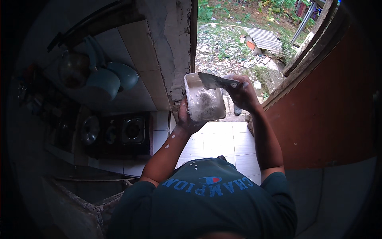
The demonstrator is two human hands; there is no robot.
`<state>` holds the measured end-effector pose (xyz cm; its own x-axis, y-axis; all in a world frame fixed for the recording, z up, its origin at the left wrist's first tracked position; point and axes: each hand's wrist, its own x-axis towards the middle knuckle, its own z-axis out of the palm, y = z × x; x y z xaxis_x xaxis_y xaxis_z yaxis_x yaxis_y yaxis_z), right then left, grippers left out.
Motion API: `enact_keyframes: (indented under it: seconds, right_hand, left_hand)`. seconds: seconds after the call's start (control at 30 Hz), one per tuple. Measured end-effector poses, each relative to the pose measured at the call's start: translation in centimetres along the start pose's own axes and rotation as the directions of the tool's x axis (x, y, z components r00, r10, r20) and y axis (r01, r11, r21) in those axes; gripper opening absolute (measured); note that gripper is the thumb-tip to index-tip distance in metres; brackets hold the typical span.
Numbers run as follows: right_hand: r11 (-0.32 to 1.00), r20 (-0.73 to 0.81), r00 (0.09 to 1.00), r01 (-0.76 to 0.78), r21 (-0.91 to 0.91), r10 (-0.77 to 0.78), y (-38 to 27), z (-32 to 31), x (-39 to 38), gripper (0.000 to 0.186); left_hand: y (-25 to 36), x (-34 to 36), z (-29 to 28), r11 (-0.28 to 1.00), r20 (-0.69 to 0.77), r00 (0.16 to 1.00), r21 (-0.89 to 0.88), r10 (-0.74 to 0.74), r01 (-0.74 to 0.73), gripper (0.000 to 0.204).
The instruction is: Apply plaster or putty to a damaged area of a wall using a spatula.
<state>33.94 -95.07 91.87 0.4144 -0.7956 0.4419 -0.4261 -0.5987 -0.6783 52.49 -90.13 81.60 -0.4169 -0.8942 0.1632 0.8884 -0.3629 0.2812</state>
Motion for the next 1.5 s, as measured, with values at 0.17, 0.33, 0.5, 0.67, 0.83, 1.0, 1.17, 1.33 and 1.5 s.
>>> enact_keyframes:
  seconds: [0.17, 0.33, 0.5, 0.67, 0.83, 1.0, 1.17, 1.33, 1.5]
  right_hand:
    - [0.997, -0.018, 0.997, 0.076, -0.011, -0.076, 0.8, 2.7, 0.1, 0.013]
    - [0.977, 0.16, 0.964, 0.213, 0.002, -0.211, 0.9, 4.0, -2.4, 0.016]
    - [0.991, 0.096, 0.995, 0.026, 0.135, -0.039, 0.3, 2.1, -1.5, 0.021]
    - [0.992, -0.051, 0.997, 0.051, -0.113, -0.057, 1.4, 1.9, 1.0, 0.01]
    - [0.99, -0.026, 0.993, 0.11, -0.089, -0.113, 2.7, 2.8, -0.7, 0.004]
    - [0.992, 0.046, 0.998, 0.038, -0.119, -0.033, 1.3, 3.8, -2.9, 0.018]
    - [0.997, -0.043, 0.996, 0.074, -0.02, -0.075, -0.5, 4.8, -3.1, 0.002]
    - [0.994, -0.025, 1.0, -0.007, -0.113, 0.004, 1.6, 4.3, 0.1, 0.01]
    - [0.995, -0.154, 0.986, 0.047, -0.088, -0.06, 4.2, 4.4, 2.1, 0.007]
  left_hand:
    - [-0.3, 0.3, 0.4, 1.0, 0.058, 0.998, -0.026, -0.012, 0.014, 0.062]
    - [0.3, 1.2, -1.7, 0.991, 0.019, 1.0, 0.13, 0.013, -0.016, 0.061]
    - [0.0, 1.1, -0.9, 0.986, -0.048, 0.999, 0.168, 0.011, -0.003, 0.073]
    - [-0.3, 1.3, -1.6, 1.0, -0.054, 0.999, 0.009, 0.003, -0.003, 0.073]
    - [0.3, 2.2, -2.6, 0.999, -0.163, 0.986, -0.036, -0.018, 0.012, 0.072]
    - [0.7, 2.6, -4.1, 0.986, -0.109, 0.993, -0.161, 0.036, -0.054, 0.07]
    - [0.4, 2.8, -4.1, 0.986, -0.005, 0.998, -0.155, 0.06, -0.06, 0.067]
    - [-0.6, 2.3, -2.5, 0.998, -0.007, 0.999, -0.033, 0.054, -0.054, 0.068]
    - [-1.4, 2.7, -2.0, 1.0, -0.133, 0.991, -0.018, -0.01, 0.008, 0.071]
